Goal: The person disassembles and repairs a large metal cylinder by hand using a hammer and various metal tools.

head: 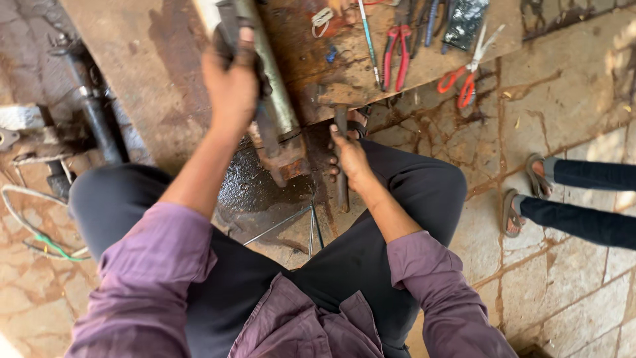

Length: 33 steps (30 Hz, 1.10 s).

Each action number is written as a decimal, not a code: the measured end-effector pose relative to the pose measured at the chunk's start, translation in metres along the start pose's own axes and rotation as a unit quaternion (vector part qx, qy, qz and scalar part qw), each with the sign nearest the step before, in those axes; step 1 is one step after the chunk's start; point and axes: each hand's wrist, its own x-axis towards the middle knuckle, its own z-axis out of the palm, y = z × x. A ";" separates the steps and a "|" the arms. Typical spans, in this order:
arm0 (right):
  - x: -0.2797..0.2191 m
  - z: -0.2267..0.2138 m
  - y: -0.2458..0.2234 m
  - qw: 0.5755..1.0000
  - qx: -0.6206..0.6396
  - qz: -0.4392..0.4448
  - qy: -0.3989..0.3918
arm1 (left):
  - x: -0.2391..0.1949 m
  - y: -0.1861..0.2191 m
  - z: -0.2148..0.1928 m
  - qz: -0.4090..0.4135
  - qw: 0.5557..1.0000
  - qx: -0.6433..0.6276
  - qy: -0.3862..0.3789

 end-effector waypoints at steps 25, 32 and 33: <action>-0.026 -0.026 -0.028 0.957 -0.159 -0.233 0.071 | -0.018 0.004 0.036 0.192 0.975 0.074 -0.080; -0.119 -0.042 -0.189 0.757 -0.478 -0.439 0.077 | -0.032 0.000 0.028 0.170 0.968 0.151 -0.109; -0.130 -0.034 -0.208 0.742 -0.462 -0.484 0.033 | -0.032 -0.001 0.027 0.165 0.968 0.146 -0.117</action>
